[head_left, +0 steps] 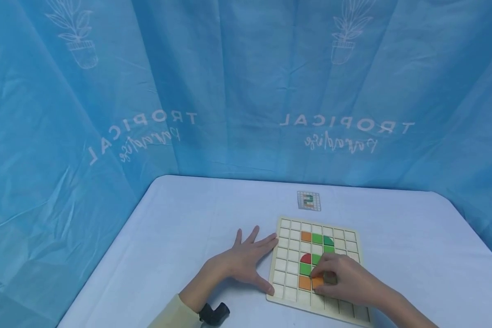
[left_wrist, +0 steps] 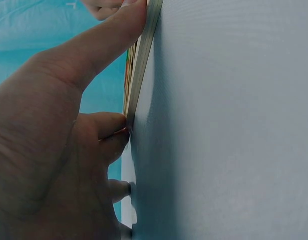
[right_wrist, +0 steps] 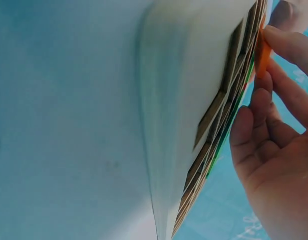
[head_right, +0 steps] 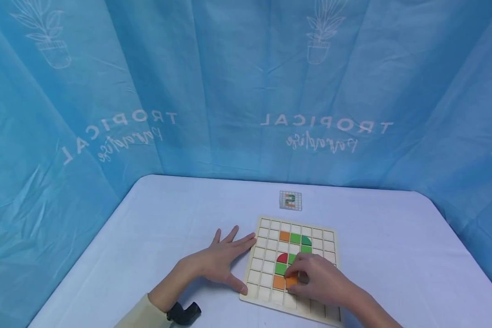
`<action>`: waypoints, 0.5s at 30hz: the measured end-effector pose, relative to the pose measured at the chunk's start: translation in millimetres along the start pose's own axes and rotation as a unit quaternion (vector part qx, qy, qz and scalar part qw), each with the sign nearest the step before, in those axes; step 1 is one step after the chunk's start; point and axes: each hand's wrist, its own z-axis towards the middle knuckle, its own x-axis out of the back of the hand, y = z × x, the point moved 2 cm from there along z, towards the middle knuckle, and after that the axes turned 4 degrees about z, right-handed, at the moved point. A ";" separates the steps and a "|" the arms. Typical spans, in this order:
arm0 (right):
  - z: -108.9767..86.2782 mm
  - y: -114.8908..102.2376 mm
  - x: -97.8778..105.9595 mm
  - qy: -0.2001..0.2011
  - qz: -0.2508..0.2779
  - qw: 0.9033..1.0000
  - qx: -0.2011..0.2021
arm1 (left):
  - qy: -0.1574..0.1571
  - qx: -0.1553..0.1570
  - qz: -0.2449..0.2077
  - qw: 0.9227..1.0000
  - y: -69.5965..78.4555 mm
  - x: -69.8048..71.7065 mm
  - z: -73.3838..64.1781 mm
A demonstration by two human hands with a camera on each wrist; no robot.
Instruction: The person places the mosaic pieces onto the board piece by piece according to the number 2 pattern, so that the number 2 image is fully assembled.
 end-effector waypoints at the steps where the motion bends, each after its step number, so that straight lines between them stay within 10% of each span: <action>1: 0.0 -0.1 -0.6 -0.002 -0.002 1.000 -0.002 | 0.000 -0.001 0.000 1.000 0.2 0.0 0.0; 15: 0.2 0.4 -1.9 -0.022 0.012 1.000 -0.018 | 0.004 0.000 0.005 1.000 0.2 -0.6 0.5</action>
